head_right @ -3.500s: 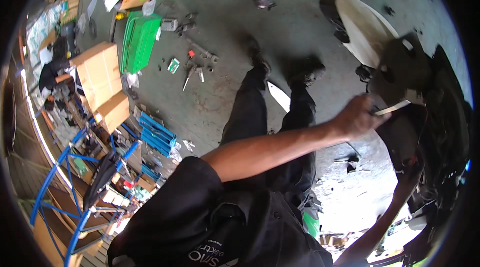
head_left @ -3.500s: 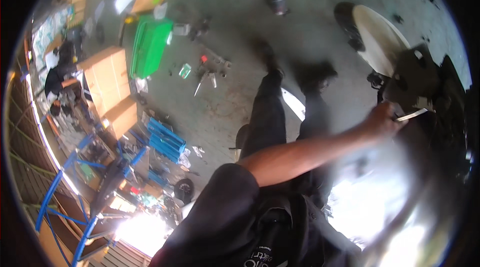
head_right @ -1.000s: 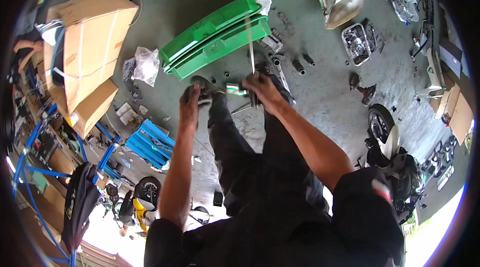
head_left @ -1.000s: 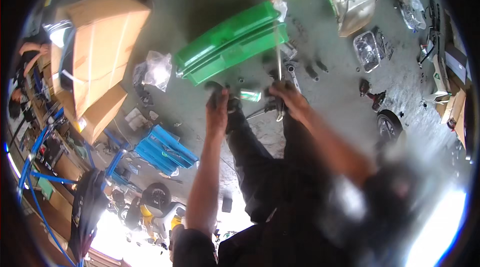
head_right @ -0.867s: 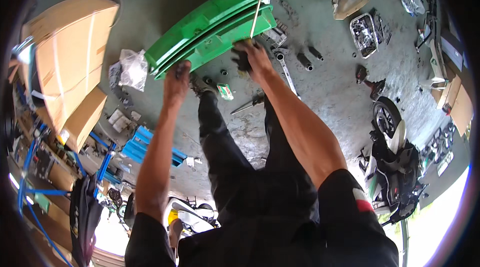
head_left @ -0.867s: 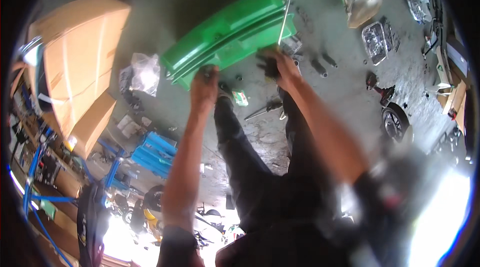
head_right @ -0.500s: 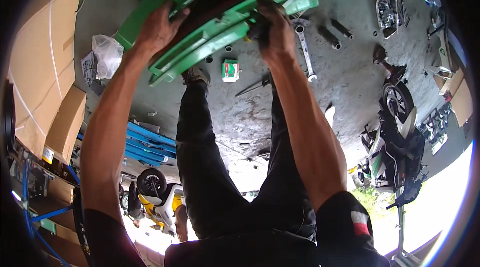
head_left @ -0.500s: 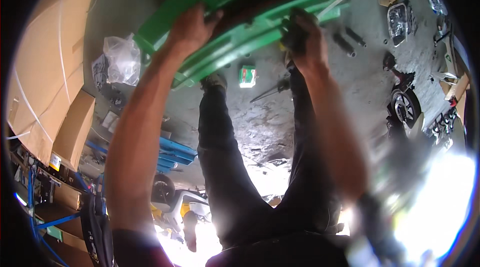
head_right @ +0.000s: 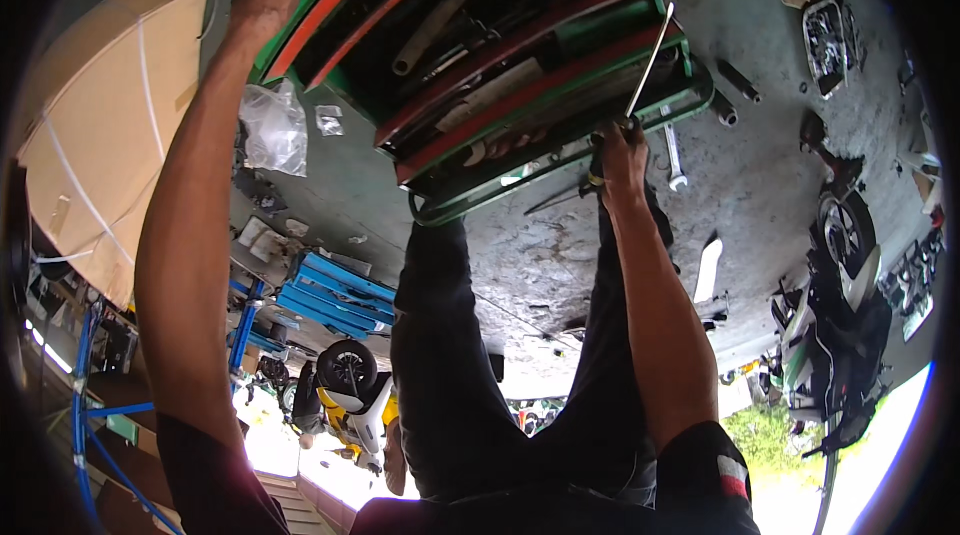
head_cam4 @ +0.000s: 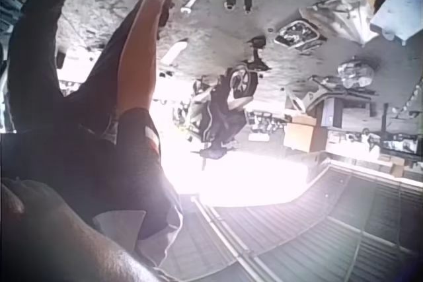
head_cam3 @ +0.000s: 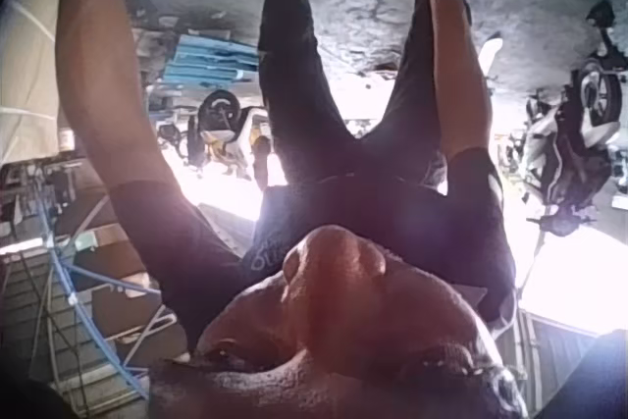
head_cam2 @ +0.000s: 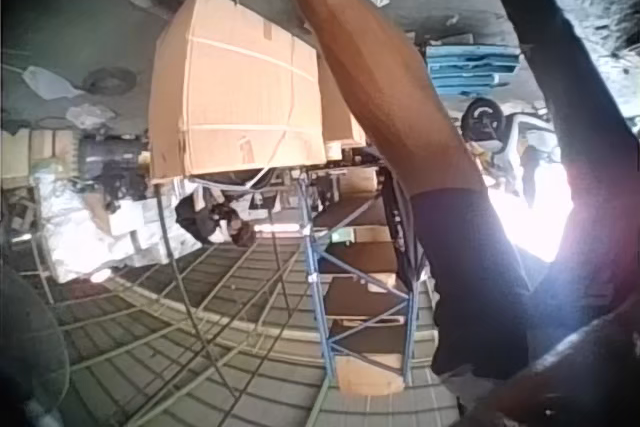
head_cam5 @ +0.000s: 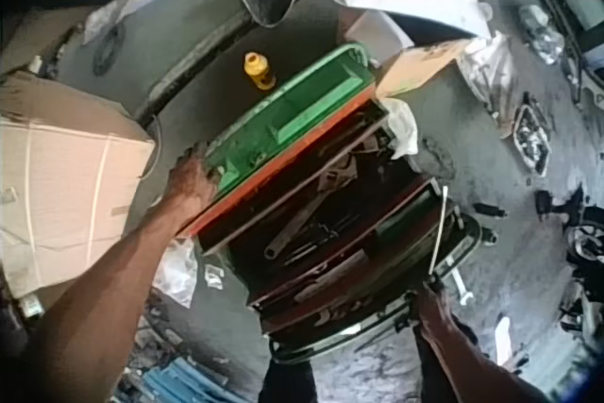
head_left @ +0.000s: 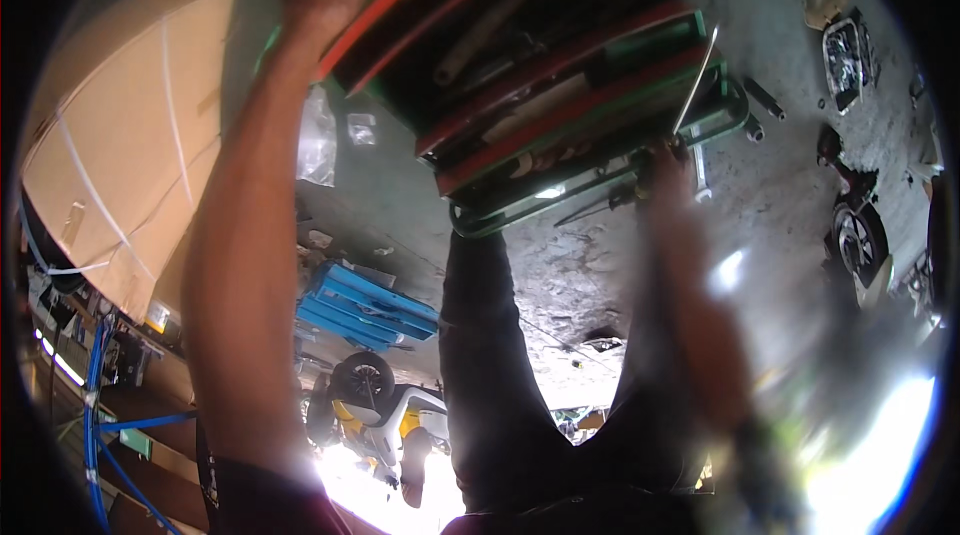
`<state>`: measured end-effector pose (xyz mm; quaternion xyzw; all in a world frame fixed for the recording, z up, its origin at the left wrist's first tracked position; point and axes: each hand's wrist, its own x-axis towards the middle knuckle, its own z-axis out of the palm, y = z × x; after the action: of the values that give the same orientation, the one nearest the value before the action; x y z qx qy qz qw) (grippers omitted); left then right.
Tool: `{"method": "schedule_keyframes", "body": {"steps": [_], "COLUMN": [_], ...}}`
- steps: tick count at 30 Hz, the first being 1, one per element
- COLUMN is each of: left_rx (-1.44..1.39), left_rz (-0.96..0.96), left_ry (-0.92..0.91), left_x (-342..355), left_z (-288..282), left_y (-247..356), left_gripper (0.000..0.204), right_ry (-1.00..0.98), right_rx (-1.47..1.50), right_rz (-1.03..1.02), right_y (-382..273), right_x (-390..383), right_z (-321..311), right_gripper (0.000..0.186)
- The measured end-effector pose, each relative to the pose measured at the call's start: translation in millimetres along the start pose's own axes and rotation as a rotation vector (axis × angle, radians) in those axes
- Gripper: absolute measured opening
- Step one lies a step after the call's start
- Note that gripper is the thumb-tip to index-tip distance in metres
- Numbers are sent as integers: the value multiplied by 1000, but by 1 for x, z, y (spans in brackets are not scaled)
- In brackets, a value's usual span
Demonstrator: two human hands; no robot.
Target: The person removes the seat and uses a screwdriver to unscrew components and disconnect wiring in the front dashboard area of a motorcycle before retrieving a tool from a green cart.
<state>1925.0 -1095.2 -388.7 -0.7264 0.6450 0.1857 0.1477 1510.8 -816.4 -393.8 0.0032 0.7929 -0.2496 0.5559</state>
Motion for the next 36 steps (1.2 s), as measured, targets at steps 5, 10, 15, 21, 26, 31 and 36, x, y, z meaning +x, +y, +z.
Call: {"method": "schedule_keyframes", "body": {"steps": [5, 10, 15, 21, 26, 31, 36], "left_rx": [-79, -314, -766, -787, -453, -467, -450], "left_rz": [-4, 85, -44, -129, -75, -158, -127], "left_ry": [-94, 126, 642, 316, 341, 190, 70], "left_x": [20, 8, -39, -107, -130, -90, -65], "left_z": [-22, -4, 32, 107, 134, 132, 122], "left_y": [-9, -24, -41, -40, -27, 17, 95], "left_gripper": [67, 65, 20, 16, 20, 38, 75], "right_ry": [62, 38, 104, 277, 376, 367, 344], "right_rx": [-373, 89, 82, -102, -206, -1, -19], "right_rz": [-296, -156, -210, -350, -383, -252, -310], "right_y": [27, 54, 47, 32, 28, 26, 33], "right_x": [23, 42, 36, 23, 24, 26, 34], "right_z": [-3, -13, -5, 20, 32, 35, 29], "right_gripper": [26, 27, 22, 26, 31, 33, 29]}}
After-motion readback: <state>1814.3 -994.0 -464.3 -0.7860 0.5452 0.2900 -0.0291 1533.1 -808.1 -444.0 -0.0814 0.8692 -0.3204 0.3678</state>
